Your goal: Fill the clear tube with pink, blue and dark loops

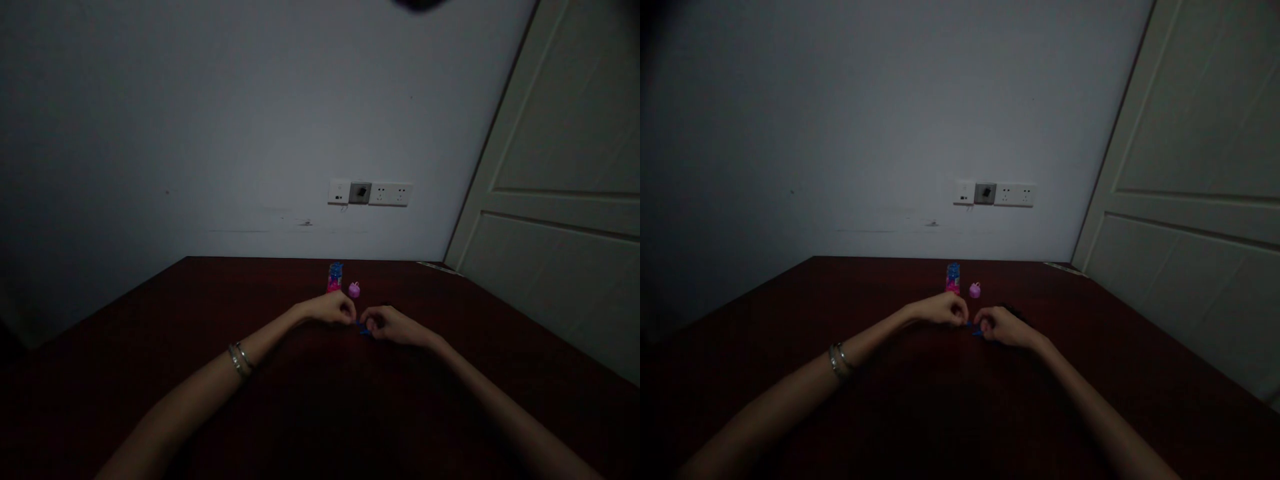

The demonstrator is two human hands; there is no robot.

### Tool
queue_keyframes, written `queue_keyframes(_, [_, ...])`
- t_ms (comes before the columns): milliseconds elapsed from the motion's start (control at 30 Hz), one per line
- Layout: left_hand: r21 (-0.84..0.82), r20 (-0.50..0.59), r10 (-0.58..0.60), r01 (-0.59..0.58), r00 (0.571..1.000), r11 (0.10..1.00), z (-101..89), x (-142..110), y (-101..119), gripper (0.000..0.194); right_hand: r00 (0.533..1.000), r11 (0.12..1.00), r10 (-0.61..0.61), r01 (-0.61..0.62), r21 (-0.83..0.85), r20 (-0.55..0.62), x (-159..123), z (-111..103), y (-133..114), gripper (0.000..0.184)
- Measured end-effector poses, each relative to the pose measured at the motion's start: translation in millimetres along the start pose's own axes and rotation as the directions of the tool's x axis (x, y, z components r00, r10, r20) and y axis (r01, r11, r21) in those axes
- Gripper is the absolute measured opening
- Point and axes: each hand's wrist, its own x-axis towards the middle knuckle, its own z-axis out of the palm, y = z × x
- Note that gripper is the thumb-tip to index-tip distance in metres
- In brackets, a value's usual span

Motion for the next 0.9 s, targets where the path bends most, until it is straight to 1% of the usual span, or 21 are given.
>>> queue_keyframes(67, [-0.033,-0.106,-0.001,-0.002,0.994,0.999,-23.8,-2,3,0.015,1.0,0.999,0.006,-0.006,0.039,-0.001,1,3,1,0.031])
queue_keyframes(133, [-0.045,-0.225,0.027,-0.038,0.974,0.998,-50.8,-2,5,0.017,1.0,0.998,0.007,-0.007,0.06,-0.005,1,7,3,0.031])
queue_keyframes(167, [-0.044,-0.304,0.033,-0.049,0.952,0.998,-64.0,-1,5,0.019,1.0,0.998,0.005,-0.005,0.065,-0.009,1,10,5,0.03])
queue_keyframes(233, [-0.004,-0.458,0.044,-0.052,0.888,0.999,-86.7,2,4,0.019,1.0,0.997,0.001,0.001,0.074,-0.024,0,14,8,0.03])
queue_keyframes(300, [0.037,-0.555,0.045,-0.029,0.831,0.999,-101.7,7,1,0.019,0.999,0.996,-0.005,0.008,0.085,-0.038,-1,17,10,0.029])
queue_keyframes(333, [0.048,-0.581,0.041,-0.017,0.813,0.999,-105.9,10,-1,0.019,0.999,0.995,-0.013,0.017,0.095,-0.041,-2,18,10,0.029])
queue_keyframes(433, [0.023,-0.611,0.006,0.01,0.792,1.0,-107.7,18,-11,0.019,0.998,0.993,-0.042,0.047,0.11,-0.05,-5,19,9,0.028])
queue_keyframes(533, [-0.075,-0.615,-0.075,0.036,0.785,0.997,-101.2,25,-23,0.02,0.997,0.993,-0.051,0.057,0.105,-0.063,-6,19,8,0.028])
queue_keyframes(600, [-0.157,-0.6,-0.128,0.041,0.79,0.987,-96.2,28,-30,0.02,0.997,0.993,-0.042,0.048,0.106,-0.065,-5,19,8,0.029])
queue_keyframes(700, [-0.242,-0.568,-0.164,0.027,0.807,0.97,-89.9,29,-36,0.019,0.997,0.993,-0.036,0.044,0.11,-0.07,-5,19,8,0.029])
queue_keyframes(900, [-0.278,-0.547,-0.187,0.034,0.816,0.96,-83.2,26,-38,0.019,0.998,0.991,-0.032,0.039,0.124,-0.06,-6,19,7,0.029])
